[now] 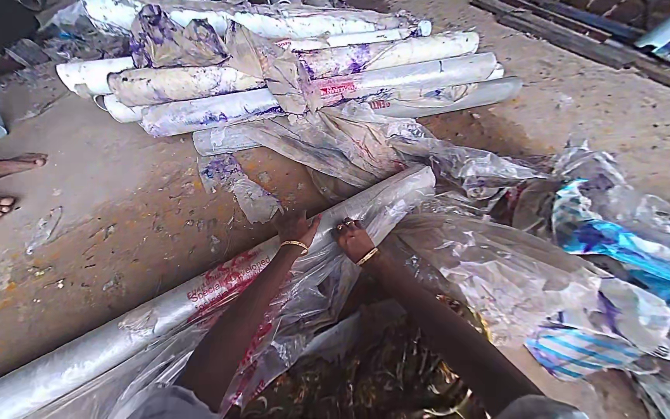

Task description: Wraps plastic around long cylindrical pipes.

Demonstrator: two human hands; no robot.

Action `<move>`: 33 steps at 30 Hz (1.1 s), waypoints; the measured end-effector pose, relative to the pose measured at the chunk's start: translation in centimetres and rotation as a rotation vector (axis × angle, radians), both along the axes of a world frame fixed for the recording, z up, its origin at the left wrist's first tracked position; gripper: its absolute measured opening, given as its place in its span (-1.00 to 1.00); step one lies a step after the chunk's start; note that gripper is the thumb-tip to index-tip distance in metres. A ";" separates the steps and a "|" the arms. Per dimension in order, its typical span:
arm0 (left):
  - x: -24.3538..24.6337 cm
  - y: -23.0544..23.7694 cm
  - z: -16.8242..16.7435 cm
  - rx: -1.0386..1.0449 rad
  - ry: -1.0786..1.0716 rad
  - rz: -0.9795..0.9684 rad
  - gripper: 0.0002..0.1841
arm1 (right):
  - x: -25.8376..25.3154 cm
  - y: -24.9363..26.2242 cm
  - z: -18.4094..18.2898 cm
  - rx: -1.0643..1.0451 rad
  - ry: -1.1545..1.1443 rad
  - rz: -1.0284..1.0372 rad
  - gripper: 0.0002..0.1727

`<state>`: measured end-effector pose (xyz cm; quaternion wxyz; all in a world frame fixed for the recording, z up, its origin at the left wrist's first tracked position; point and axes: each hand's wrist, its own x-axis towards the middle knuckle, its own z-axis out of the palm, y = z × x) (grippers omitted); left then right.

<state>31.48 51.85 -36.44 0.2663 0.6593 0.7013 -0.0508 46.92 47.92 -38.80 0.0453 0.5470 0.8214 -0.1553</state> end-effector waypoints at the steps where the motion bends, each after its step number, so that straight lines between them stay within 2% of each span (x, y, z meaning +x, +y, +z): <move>1: 2.3 0.1 -0.4 -0.008 0.003 0.018 -0.26 | 0.1 -0.2 0.2 -0.026 -0.028 0.005 -0.59; 3: 5.0 -0.5 -1.5 0.045 0.050 0.047 -0.25 | 0.4 -0.4 0.9 -0.111 -0.095 0.040 -0.57; 5: 5.5 -0.6 -2.2 0.092 0.080 0.049 -0.27 | 1.0 -0.1 1.3 -0.175 -0.120 0.084 -0.57; 11: 2.8 4.6 -2.3 -0.074 -0.018 0.127 -0.18 | 2.2 -2.0 2.9 -0.345 -0.166 0.126 -0.60; 13: 1.7 6.7 -3.0 -0.061 -0.055 0.095 -0.19 | 2.8 -3.3 2.4 -0.341 -0.118 0.085 -0.60; 15: 1.3 8.3 -3.2 -0.037 -0.021 -0.038 -0.25 | 3.0 -3.8 1.7 -0.287 -0.016 0.003 -0.62; 18: 1.6 6.5 -3.0 0.112 -0.036 -0.178 -0.40 | 2.2 -3.2 0.8 -0.393 -0.009 -0.080 -0.58; 20: 2.4 3.8 -2.2 0.183 -0.042 -0.171 -0.47 | 1.9 -1.7 0.5 -0.467 -0.009 -0.109 -0.57; 24: 5.1 -1.4 -2.8 0.160 0.009 -0.072 -0.28 | 2.0 -0.9 0.9 -0.494 0.006 -0.070 -0.60; 27: 5.7 0.5 -2.7 0.136 0.097 -0.031 -0.21 | 2.9 -1.3 3.5 -0.432 0.046 -0.042 -0.56; 31: 5.0 3.8 -2.5 0.026 0.045 0.056 -0.16 | 3.6 -3.9 3.6 -0.499 0.089 0.025 -0.54; 33: 3.8 6.6 -3.3 -0.040 -0.027 0.035 -0.14 | 4.2 -4.3 4.1 -0.544 0.140 0.065 -0.58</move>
